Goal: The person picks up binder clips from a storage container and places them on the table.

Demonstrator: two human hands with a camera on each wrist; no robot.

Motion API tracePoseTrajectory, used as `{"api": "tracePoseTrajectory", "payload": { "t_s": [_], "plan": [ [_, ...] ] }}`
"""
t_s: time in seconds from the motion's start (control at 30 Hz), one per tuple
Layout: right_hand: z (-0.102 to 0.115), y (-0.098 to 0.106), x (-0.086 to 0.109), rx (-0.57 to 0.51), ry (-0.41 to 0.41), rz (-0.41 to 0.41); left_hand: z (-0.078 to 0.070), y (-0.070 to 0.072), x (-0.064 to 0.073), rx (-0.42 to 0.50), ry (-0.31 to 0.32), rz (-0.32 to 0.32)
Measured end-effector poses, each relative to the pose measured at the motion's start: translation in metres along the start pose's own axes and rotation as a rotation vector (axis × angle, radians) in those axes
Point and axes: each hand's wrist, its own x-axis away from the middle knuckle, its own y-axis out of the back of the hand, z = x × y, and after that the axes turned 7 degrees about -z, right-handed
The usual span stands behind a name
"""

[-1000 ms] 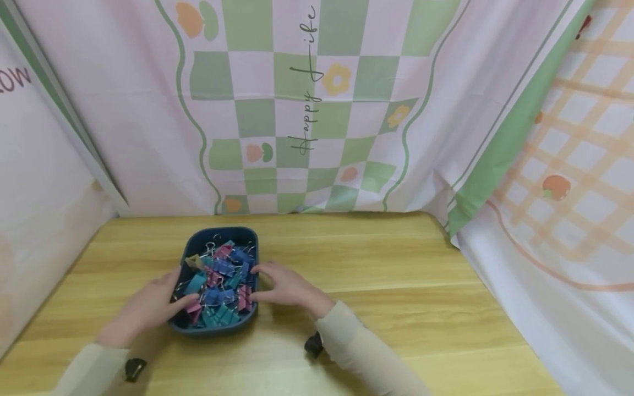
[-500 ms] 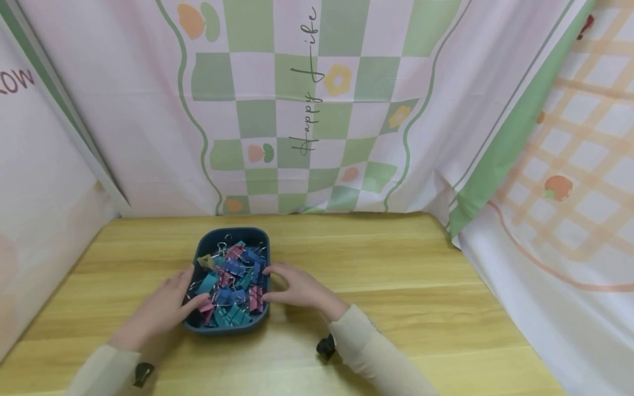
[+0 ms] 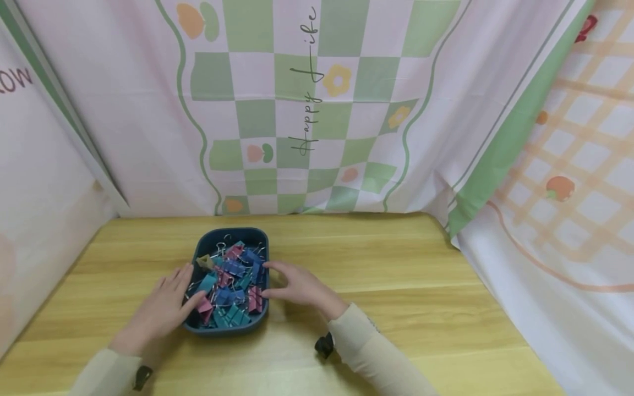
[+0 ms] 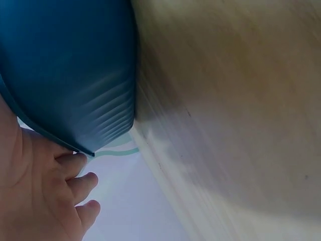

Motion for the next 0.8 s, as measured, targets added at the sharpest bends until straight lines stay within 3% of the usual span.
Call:
{"api": "tracePoseTrajectory", "payload": {
  "t_s": [0.43, 0.8],
  "plan": [
    [0.006, 0.014, -0.031, -0.031, -0.04, -0.132, -0.002, -0.002, 0.0, -0.004, 0.011, 0.002],
    [0.007, 0.009, -0.056, -0.029, -0.08, -0.119, -0.003, -0.001, 0.0, -0.012, 0.01, -0.001]
  ]
}}
